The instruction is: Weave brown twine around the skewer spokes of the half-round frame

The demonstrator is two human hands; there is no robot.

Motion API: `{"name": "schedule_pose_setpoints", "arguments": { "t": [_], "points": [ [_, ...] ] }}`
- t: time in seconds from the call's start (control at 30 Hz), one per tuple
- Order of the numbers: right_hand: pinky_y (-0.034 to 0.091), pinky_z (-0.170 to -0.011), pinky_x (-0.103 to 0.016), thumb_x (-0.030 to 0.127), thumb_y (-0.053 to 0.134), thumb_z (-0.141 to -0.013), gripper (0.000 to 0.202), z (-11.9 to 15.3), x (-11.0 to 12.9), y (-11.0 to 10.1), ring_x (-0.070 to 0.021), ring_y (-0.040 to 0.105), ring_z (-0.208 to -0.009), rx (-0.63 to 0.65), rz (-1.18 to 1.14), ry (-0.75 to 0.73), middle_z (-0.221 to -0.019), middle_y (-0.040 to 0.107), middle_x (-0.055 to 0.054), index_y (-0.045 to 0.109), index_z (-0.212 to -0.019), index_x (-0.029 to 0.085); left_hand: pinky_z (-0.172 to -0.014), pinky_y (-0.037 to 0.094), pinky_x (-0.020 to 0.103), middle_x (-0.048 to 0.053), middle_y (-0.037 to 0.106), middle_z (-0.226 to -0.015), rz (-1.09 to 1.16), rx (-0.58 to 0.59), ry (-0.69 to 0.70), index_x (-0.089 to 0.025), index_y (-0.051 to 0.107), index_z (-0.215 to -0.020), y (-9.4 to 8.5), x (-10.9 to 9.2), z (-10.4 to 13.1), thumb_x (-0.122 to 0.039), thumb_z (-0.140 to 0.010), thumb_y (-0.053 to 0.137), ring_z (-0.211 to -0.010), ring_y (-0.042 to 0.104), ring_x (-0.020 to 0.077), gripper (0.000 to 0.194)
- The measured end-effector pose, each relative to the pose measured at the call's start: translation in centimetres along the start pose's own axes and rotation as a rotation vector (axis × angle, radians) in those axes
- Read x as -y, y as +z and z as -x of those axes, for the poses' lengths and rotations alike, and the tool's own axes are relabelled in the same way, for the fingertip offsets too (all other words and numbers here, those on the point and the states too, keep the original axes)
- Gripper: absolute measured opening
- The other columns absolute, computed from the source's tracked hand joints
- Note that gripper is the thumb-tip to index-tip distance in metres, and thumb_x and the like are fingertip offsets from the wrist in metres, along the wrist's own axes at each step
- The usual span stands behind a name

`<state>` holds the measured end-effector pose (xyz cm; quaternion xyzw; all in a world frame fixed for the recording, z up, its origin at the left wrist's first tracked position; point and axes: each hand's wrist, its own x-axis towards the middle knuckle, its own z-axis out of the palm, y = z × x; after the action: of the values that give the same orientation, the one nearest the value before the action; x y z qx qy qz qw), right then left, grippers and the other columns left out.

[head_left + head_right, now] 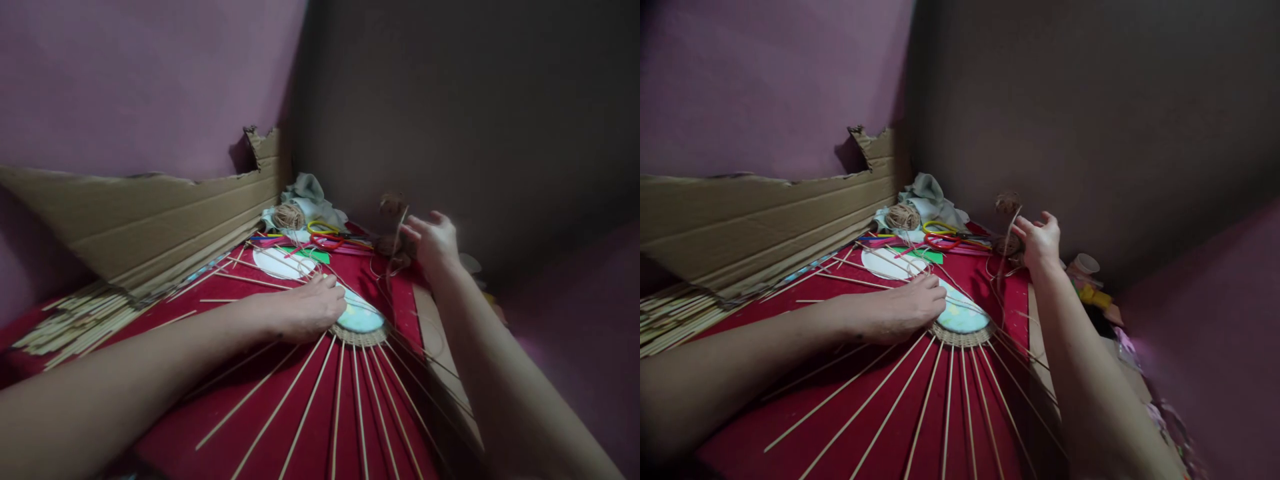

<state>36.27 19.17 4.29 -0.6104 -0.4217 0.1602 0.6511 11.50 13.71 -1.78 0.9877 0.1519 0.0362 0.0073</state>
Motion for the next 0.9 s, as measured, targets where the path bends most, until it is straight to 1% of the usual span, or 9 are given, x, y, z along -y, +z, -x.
{"name": "schedule_pose_setpoints", "arguments": {
  "t": [0.07,0.1,0.17,0.27,0.37,0.5,0.67,0.77,0.9],
  "points": [
    [0.054,-0.079,-0.038,0.019,0.065,-0.064,0.043,1.6,0.1,-0.1,-0.018,0.062,-0.084,-0.02,0.198,-0.173,-0.106,0.059,-0.009,0.059,-0.106,0.016,-0.078,0.035,0.041,0.012,0.057,-0.097,0.008,-0.008,0.018,-0.012,0.057,-0.085,0.1,0.1,0.0,-0.005,-0.083,0.042,-0.084,0.043,0.0229,0.017],
    [0.053,-0.08,-0.039,0.02,0.066,-0.063,0.034,2.9,0.2,-0.3,-0.0184,0.061,-0.081,0.014,0.305,-0.261,-0.098,0.061,-0.008,0.064,-0.096,0.015,-0.078,0.035,0.04,0.012,0.058,-0.097,0.016,-0.012,0.021,-0.012,0.057,-0.084,0.1,0.1,0.0,-0.005,-0.084,0.042,-0.084,0.043,0.0225,0.017],
    [0.052,-0.078,-0.037,0.022,0.062,-0.068,0.023,6.3,0.6,-0.8,-0.0173,0.061,-0.077,0.174,0.341,-0.339,-0.089,0.064,-0.007,0.068,-0.089,0.015,-0.078,0.035,0.04,0.012,0.058,-0.098,0.037,-0.018,0.02,-0.013,0.057,-0.085,0.0,0.2,-0.1,-0.005,-0.085,0.041,-0.084,0.044,0.0223,0.018],
    [0.05,-0.07,-0.03,0.02,0.058,-0.072,0.015,11.5,1.0,-1.5,-0.0156,0.062,-0.074,0.539,0.299,-0.225,-0.077,0.068,-0.004,0.07,-0.081,0.017,-0.077,0.035,0.039,0.011,0.059,-0.095,0.042,-0.018,-0.001,-0.013,0.057,-0.088,0.2,0.3,-0.3,-0.008,-0.085,0.041,-0.085,0.044,0.0233,0.017],
    [0.05,-0.068,-0.028,0.021,0.059,-0.073,0.011,15.0,0.2,-2.0,-0.0147,0.063,-0.072,0.716,0.244,-0.126,-0.075,0.069,-0.002,0.068,-0.079,0.018,-0.076,0.035,0.038,0.011,0.059,-0.095,0.04,-0.024,0.003,-0.013,0.057,-0.09,0.8,0.6,-0.6,-0.011,-0.087,0.042,-0.082,0.043,0.0225,0.016],
    [0.049,-0.066,-0.027,0.019,0.058,-0.073,0.01,16.8,-2.1,-2.7,-0.0134,0.061,-0.069,0.7,0.17,-0.126,-0.076,0.066,-0.001,0.061,-0.083,0.018,-0.076,0.036,0.039,0.01,0.059,-0.092,-0.024,-0.042,0.013,-0.014,0.057,-0.087,1.3,1.0,-0.7,-0.01,-0.085,0.044,-0.08,0.043,0.0222,0.014],
    [0.045,-0.066,-0.026,0.013,0.056,-0.078,0.007,17.6,-2.9,-3.2,-0.0132,0.055,-0.07,0.703,0.344,-0.426,-0.075,0.059,-0.001,0.058,-0.079,0.019,-0.075,0.036,0.038,0.009,0.059,-0.089,-0.125,-0.117,0.074,-0.015,0.056,-0.081,1.2,0.9,0.0,-0.009,-0.085,0.046,-0.079,0.045,0.0222,0.012],
    [0.046,-0.07,-0.029,0.015,0.056,-0.082,0.006,18.2,-3.0,-2.8,-0.016,0.055,-0.077,0.68,0.409,-0.602,-0.082,0.058,-0.006,0.058,-0.077,0.018,-0.084,0.036,0.043,0.006,0.058,-0.078,-0.223,-0.213,0.104,-0.017,0.054,-0.077,1.4,0.3,0.2,-0.011,-0.087,0.045,-0.075,0.047,0.022,0.014],
    [0.047,-0.072,-0.032,0.013,0.054,-0.084,0.009,18.6,-3.7,-2.4,-0.018,0.054,-0.081,0.644,0.469,-0.694,-0.086,0.057,-0.008,0.06,-0.078,0.017,-0.097,0.029,0.045,0.002,0.057,-0.069,-0.275,-0.258,0.097,-0.019,0.054,-0.073,1.9,0.3,0.5,-0.011,-0.088,0.043,-0.07,0.048,0.0197,0.02]
  ]
}}
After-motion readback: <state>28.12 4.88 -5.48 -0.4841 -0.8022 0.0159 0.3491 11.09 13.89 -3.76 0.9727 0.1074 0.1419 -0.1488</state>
